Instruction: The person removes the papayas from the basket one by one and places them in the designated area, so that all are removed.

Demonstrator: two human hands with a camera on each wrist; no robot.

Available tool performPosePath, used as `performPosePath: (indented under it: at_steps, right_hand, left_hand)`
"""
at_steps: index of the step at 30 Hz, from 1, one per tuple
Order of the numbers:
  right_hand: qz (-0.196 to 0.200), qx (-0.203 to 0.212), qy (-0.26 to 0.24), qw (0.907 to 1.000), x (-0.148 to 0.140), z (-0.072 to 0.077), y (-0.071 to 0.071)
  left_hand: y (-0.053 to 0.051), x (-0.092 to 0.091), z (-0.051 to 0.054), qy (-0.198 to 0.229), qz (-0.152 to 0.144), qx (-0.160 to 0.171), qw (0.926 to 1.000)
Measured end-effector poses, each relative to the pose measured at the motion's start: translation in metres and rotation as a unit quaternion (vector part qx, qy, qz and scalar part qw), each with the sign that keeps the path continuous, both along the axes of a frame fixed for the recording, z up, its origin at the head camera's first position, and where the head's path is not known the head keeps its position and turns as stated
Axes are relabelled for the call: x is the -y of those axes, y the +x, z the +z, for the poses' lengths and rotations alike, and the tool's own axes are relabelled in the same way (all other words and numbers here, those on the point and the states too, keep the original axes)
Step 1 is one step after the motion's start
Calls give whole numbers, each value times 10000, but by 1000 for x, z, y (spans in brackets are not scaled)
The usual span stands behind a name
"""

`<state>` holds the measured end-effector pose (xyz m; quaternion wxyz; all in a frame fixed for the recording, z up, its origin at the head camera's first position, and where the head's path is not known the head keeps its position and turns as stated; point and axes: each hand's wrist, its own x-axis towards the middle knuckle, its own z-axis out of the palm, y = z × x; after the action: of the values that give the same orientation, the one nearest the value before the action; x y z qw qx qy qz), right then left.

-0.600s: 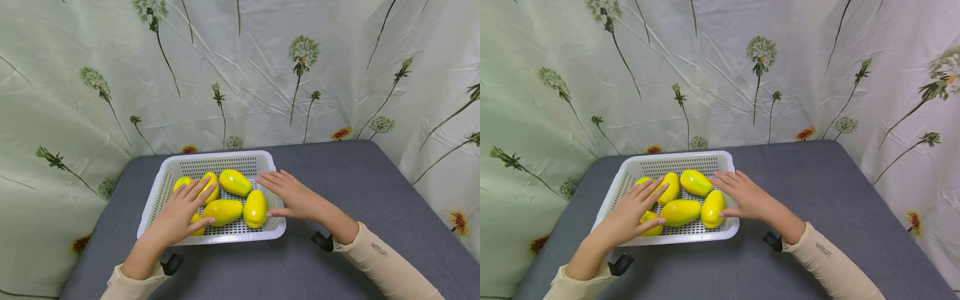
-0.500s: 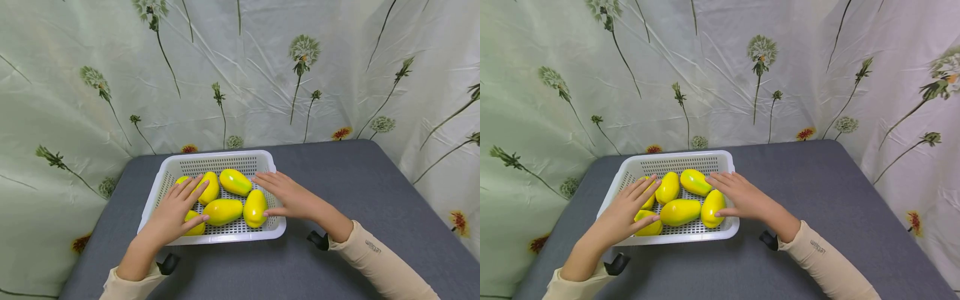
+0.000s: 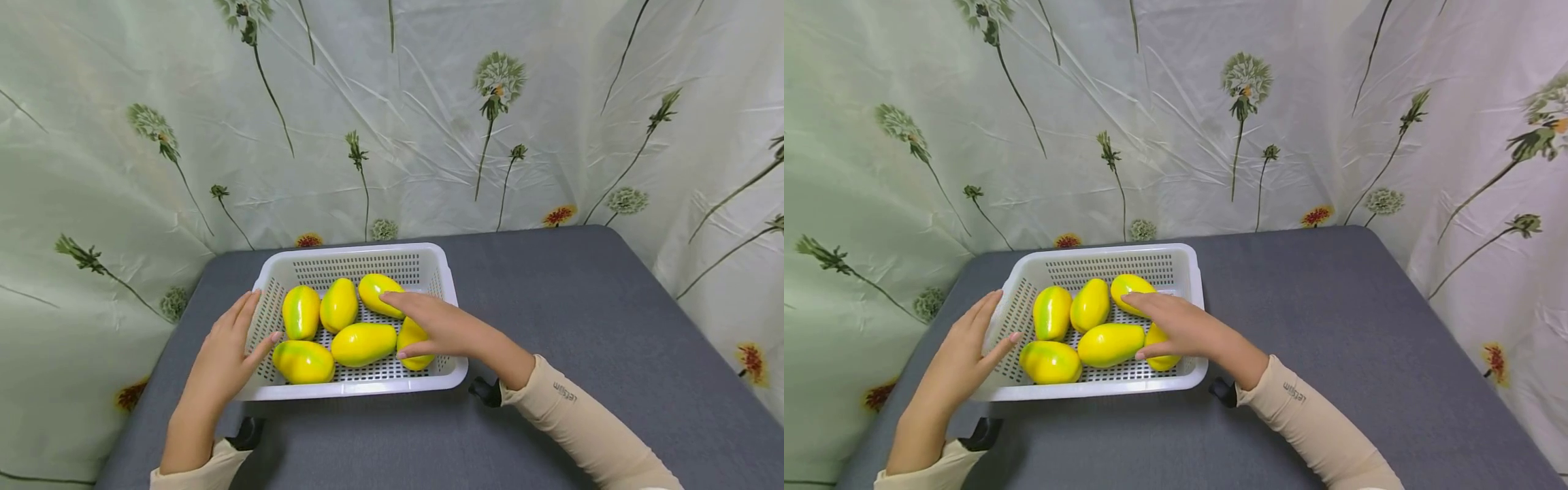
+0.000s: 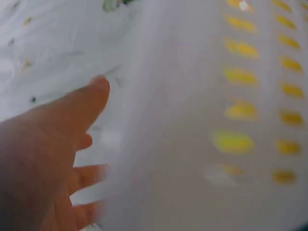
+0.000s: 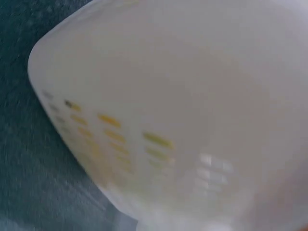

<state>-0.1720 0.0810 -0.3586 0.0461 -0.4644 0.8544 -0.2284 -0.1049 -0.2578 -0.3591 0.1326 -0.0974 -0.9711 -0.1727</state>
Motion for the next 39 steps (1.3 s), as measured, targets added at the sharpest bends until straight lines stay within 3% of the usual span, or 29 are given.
performPosePath:
  at_steps: [5,11,15,19,21,24,27,34,39]
  right_hand:
    - [74,176,-38,9998,12,-6,-2]
    - [152,619,-50,9980,24,-8,-3]
    - [207,867,-105,9960,30,-11,-4]
    - [214,1124,-167,9933,36,-16,-7]
    - [198,1321,-201,9908,39,-20,-9]
    - [181,1586,-258,9868,42,-25,-12]
    - [133,1743,-302,9841,45,-29,-14]
    - [-33,2060,-214,9783,48,-34,-17]
    - [-71,1713,158,9851,52,-37,-18]
  left_hand:
    - [1,12,-12,753,589,611,9935]
    - [0,16,-24,1679,1145,1460,9682]
    - [0,17,-31,2441,1267,1551,9489]
    - [2,17,-36,3240,1164,1510,9266]
    - [2,16,-37,3446,1142,1504,9196]
    - [1,16,-41,3512,1169,1431,9179]
    - [-2,21,-50,3483,1171,1331,9205]
    - [-21,58,-116,3344,1334,823,9293]
    - [-27,67,-133,3366,1285,660,9305]
